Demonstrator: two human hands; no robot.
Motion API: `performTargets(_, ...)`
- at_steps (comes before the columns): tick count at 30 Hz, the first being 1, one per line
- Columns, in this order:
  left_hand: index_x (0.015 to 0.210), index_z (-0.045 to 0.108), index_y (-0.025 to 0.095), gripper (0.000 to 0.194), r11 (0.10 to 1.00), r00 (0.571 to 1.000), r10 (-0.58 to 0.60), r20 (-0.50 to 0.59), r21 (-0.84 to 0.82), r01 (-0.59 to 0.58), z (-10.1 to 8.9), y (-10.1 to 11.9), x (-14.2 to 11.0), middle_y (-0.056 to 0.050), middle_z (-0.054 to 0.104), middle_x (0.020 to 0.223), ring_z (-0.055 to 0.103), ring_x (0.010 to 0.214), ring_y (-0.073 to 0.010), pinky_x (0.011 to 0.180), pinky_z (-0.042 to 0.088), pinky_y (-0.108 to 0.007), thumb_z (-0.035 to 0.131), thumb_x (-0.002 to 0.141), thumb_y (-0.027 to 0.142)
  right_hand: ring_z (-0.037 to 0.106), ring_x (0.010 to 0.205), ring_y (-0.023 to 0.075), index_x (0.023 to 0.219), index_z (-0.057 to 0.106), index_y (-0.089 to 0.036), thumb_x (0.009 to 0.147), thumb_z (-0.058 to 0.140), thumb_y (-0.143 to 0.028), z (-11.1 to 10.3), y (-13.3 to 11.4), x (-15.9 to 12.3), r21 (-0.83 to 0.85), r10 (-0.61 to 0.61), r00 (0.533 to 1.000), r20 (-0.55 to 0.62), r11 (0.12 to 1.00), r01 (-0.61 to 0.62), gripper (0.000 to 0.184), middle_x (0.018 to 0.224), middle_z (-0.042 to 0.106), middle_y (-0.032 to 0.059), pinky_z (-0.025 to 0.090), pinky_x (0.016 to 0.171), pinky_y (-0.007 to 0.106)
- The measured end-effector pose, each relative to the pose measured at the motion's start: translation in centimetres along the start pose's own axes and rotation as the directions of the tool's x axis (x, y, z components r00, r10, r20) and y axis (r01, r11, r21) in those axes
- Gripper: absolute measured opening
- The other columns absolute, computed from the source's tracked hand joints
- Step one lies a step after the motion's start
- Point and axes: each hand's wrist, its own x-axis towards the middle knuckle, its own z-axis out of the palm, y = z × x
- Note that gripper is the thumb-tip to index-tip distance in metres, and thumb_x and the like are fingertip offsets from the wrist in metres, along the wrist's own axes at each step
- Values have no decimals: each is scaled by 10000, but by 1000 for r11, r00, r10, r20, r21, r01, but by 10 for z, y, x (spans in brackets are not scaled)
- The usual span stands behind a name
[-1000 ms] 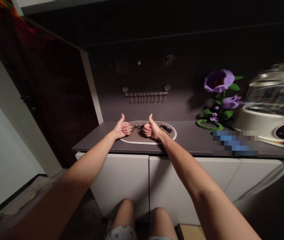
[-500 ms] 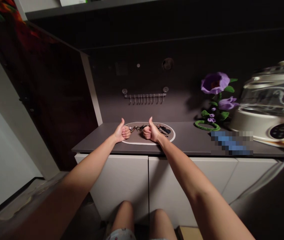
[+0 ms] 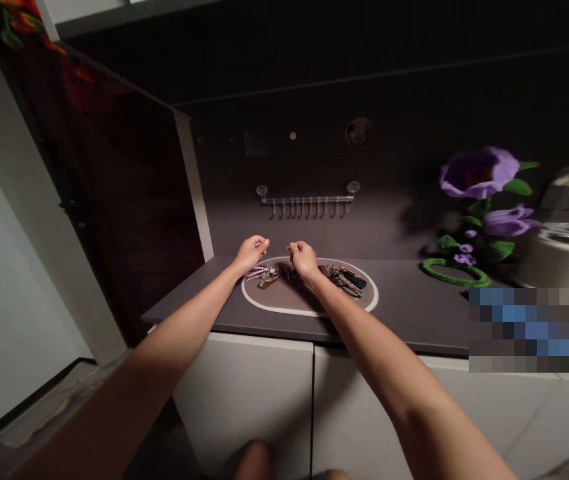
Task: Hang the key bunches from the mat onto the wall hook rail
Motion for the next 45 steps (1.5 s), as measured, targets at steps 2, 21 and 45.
performTargets(2,711,563,145,128,988,997,70,32,136,-74,0,-8,3,24,549,581,480,552,-86,578,365,-204,510,783,237,421,452,86,813,533,-165,797,423,-365,5,7,4,-157,-105,992,-75,983,92,229,517,493,-38,356,501,207)
performTargets(21,858,667,186,193,659,815,181,551,547,-516,-11,-44,2,-44,662,863,540,852,-168,795,386,-279,487,817,241,547,756,142,853,619,-142,829,430,-218,12,27,-3,-549,-178,962,208,792,265,205,823,644,71,383,748,245)
performTargets(45,764,618,134,157,869,956,239,168,402,-288,-6,-28,-3,-28,633,763,544,719,-120,700,417,-241,490,792,220,523,731,127,820,610,-157,775,472,-223,17,19,-8,-469,-232,945,230,824,316,159,809,633,36,387,738,251)
